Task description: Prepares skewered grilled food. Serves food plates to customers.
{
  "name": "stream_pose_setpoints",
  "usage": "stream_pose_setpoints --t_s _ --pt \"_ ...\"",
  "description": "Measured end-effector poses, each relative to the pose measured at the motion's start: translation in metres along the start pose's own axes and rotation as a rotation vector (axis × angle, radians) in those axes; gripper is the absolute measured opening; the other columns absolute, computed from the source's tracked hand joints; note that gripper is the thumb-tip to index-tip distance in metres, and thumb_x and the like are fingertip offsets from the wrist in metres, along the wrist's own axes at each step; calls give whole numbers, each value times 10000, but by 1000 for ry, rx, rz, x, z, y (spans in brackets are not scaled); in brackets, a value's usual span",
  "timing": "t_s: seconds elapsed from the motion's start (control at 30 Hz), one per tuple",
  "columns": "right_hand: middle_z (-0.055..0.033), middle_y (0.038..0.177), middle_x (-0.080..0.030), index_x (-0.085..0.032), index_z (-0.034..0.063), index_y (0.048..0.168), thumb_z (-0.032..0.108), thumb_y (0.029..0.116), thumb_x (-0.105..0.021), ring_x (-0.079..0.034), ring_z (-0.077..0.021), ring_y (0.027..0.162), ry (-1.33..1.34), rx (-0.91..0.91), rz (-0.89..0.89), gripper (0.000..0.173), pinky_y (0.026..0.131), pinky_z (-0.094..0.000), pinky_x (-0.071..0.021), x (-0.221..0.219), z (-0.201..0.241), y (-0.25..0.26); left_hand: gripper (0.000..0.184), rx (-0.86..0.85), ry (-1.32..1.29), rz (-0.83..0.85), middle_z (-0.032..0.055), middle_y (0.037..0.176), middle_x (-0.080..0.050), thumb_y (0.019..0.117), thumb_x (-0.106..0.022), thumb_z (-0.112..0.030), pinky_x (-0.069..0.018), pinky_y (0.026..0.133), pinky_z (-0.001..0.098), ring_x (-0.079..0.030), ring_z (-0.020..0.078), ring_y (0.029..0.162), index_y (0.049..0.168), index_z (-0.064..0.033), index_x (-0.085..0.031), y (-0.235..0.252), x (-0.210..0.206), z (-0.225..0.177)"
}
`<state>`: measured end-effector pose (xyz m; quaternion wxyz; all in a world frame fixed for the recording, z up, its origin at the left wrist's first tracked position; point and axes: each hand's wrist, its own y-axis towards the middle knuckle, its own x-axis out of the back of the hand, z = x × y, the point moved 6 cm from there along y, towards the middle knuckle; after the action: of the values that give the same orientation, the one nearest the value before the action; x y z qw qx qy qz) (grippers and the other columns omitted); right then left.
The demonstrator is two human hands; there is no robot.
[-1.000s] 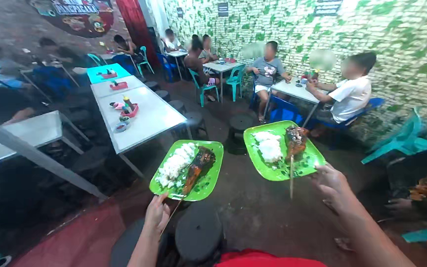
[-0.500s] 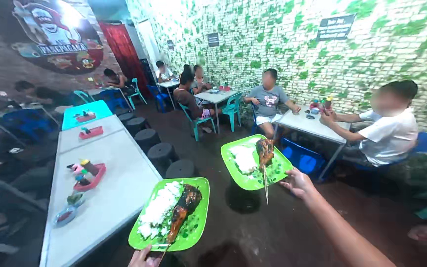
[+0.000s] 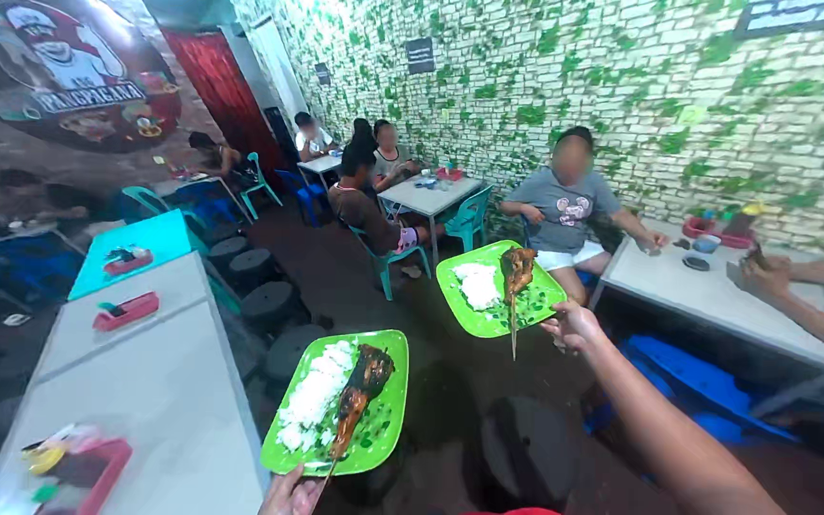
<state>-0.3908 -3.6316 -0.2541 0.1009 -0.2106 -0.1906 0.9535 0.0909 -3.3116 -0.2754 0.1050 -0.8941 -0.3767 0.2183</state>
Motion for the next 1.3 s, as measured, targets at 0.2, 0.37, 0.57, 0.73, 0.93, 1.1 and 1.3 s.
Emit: stream_pose_setpoints --t_s 0.2,0.37,0.57,0.73,0.93,1.1,1.3 --pt "-182 1128 -597 -339 127 1523 96 1051 -430 -660 -250 830 87 28 8 482 692 -396 -579 -138 -3 191 259 22 129 -8 22 883 -674 1077 -319 -71 -614 636 286 -690 93 678 1329 -69 -380 164 -63 -19" --pt "-160 1057 -603 -368 128 1496 114 1054 -452 -649 -223 757 118 1 -26 450 648 -373 -575 -229 -6 345 366 79 208 90 84 1030 -680 1048 -381 -83 -627 754 369 -716 157 854 1408 -21 -355 314 -138 -16" --pt "-167 1071 -610 -365 124 1483 100 1046 -448 -652 -227 737 101 -19 -58 446 621 -370 -576 -322 29 506 360 214 195 131 134 1043 -681 1060 -397 -62 -619 745 384 -715 195 861 1413 -4 -365 466 -272 -13" --pt "-171 1059 -610 -385 118 1473 100 1054 -437 -645 -228 758 26 -30 -30 423 650 -374 -569 -391 67 650 396 250 222 208 160 1120 -669 1060 -424 -63 -612 775 405 -706 223 918 1448 -14 -362 597 -387 11" --pt "-200 1089 -605 -343 118 1512 90 1059 -421 -656 -263 795 -51 -61 82 460 678 -404 -577 -480 96 845 362 280 236 151 117 1001 -670 1049 -426 -34 -598 707 346 -693 166 805 1406 -7 -374 710 -517 53" --pt "-223 1174 -590 -355 121 1515 85 1064 -423 -651 -287 845 -59 -110 140 458 708 -420 -571 -565 91 979 403 350 179 124 150 1031 -676 1043 -423 -30 -608 718 389 -704 203 822 1437 -3 -344 792 -596 92" --pt "-223 1159 -597 -344 129 1521 86 1071 -416 -654 -288 835 -25 -192 173 458 699 -419 -573 -655 59 1124 424 454 223 122 190 1070 -655 1055 -427 -33 -605 742 400 -698 229 836 1462 8 -314 910 -682 113"
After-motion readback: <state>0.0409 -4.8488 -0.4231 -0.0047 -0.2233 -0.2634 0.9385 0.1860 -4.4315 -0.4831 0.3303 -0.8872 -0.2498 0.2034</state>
